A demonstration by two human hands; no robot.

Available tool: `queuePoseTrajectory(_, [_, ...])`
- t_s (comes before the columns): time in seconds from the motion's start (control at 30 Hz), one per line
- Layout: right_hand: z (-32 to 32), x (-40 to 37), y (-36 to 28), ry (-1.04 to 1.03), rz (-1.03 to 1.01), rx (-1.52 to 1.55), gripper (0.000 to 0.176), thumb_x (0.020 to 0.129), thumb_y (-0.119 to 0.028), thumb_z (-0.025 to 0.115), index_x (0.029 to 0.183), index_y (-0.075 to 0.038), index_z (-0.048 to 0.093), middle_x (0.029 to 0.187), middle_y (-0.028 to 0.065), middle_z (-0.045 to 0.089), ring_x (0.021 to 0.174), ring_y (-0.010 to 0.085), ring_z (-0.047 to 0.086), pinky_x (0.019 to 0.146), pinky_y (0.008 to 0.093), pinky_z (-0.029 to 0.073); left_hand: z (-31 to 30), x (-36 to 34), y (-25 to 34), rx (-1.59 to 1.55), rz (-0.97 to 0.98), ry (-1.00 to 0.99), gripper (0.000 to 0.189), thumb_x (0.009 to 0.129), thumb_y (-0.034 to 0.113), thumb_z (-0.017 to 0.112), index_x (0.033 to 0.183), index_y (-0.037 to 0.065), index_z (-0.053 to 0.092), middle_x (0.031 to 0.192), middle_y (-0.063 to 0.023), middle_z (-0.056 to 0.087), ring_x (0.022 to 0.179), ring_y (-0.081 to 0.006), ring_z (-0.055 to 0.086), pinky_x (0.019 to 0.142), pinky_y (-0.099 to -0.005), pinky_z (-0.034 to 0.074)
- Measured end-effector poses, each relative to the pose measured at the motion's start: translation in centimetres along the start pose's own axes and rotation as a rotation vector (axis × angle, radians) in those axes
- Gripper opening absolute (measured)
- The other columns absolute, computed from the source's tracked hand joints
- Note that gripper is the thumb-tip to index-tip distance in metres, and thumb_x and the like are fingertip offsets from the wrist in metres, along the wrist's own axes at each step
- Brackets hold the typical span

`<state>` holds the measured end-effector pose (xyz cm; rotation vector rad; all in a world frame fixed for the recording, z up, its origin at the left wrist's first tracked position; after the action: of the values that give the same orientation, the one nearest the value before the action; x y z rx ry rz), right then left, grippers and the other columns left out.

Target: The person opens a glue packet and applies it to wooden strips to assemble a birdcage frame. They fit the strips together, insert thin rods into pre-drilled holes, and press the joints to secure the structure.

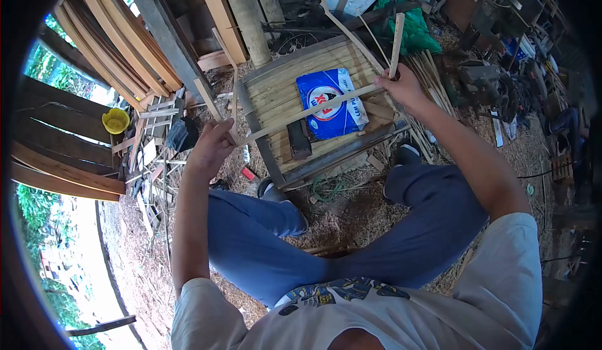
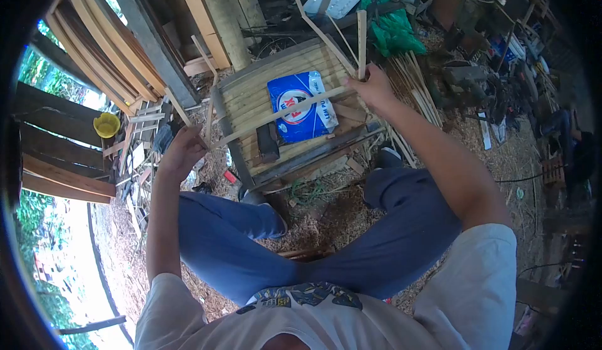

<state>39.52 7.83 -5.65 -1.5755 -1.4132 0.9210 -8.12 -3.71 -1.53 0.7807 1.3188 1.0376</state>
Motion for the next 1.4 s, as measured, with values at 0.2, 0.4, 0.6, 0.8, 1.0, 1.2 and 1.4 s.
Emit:
queuePoseTrajectory(0.2, [0.2,0.5,1.9,-0.014,-0.037,-0.032,0.041,0.081,-0.02,0.086,0.107,-0.001,0.06,0.096,0.0073,0.065,0.092,0.0171,0.061,0.082,0.0335,0.05,-0.8,2.2,-1.3,0.044,-0.012,-0.08,0.033,0.094,0.031,0.075,0.111,0.009,0.057,0.09,0.0025,0.053,0.08,-0.009,0.049,0.072,-0.0293,0.041])
queuePoseTrajectory(0.4, [0.1,0.4,3.0,-0.09,-0.007,0.023,0.037,0.08,-0.017,0.086,0.106,-0.002,0.064,0.094,0.006,0.067,0.088,0.0157,0.063,0.078,0.0329,0.051,-0.2,2.2,-0.9,0.115,0.102,0.057,0.03,0.094,0.029,0.075,0.11,0.009,0.059,0.082,0.0032,0.052,0.068,-0.0071,0.045,0.06,-0.0264,0.036])
queuePoseTrajectory(0.6, [-2.0,0.4,-0.1,-0.316,0.063,-0.031,0.049,0.079,-0.022,0.088,0.117,-0.001,0.066,0.097,0.0045,0.067,0.089,0.0138,0.062,0.077,0.0333,0.05,-0.6,2.4,0.4,0.477,0.483,0.258,0.057,0.093,0.009,0.063,0.145,0.001,0.038,0.103,-0.0077,0.062,0.089,-0.0157,0.06,0.079,-0.031,0.051])
queuePoseTrajectory(0.8, [-6.1,0.3,-3.4,-0.256,0.082,0.037,0.052,0.077,-0.022,0.087,0.118,0.001,0.064,0.105,0.008,0.065,0.09,0.0142,0.061,0.071,0.0305,0.048,1.0,0.6,2.7,0.469,0.574,0.233,0.059,0.093,0.002,0.064,0.147,0.001,0.038,0.106,-0.0082,0.061,0.085,-0.0114,0.058,0.073,-0.027,0.05])
queuePoseTrajectory(1.0, [-7.2,-0.1,-5.5,-0.295,0.015,-0.088,0.031,0.085,-0.02,0.08,0.109,-0.004,0.067,0.091,0.0003,0.062,0.079,0.0103,0.057,0.064,0.028,0.044,3.1,-2.0,5.3,0.372,0.639,0.25,0.059,0.094,0.005,0.069,0.146,0.002,0.041,0.107,-0.008,0.061,0.083,-0.0078,0.058,0.069,-0.0228,0.049])
queuePoseTrajectory(1.2, [-8.2,0.7,-5.5,-0.152,0.03,-0.004,0.021,0.087,-0.023,0.079,0.096,-0.006,0.072,0.081,0.0009,0.064,0.073,0.0082,0.057,0.057,0.0286,0.042,3.8,-2.5,7.8,0.321,0.777,0.263,0.053,0.097,0.009,0.068,0.144,0.001,0.044,0.116,-0.0107,0.063,0.089,-0.0093,0.062,0.073,-0.0237,0.053])
queuePoseTrajectory(1.4, [-9.0,2.3,-6.2,0.063,-0.284,-0.169,0.027,0.085,-0.028,0.082,0.094,-0.004,0.074,0.074,0.0026,0.065,0.063,0.0122,0.059,0.056,0.0311,0.044,6.0,-5.2,13.4,0.223,1.063,0.293,0.053,0.1,0.006,0.062,0.147,0.0,0.039,0.117,-0.0124,0.063,0.1,-0.0127,0.062,0.085,-0.0257,0.051])
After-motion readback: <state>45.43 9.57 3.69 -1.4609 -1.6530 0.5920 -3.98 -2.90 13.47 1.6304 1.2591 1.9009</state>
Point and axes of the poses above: each hand's wrist, its own x-axis towards the middle knuckle, its own z-axis out of the palm, y = z × x, the point moved 7 cm from there along x, towards the middle knuckle
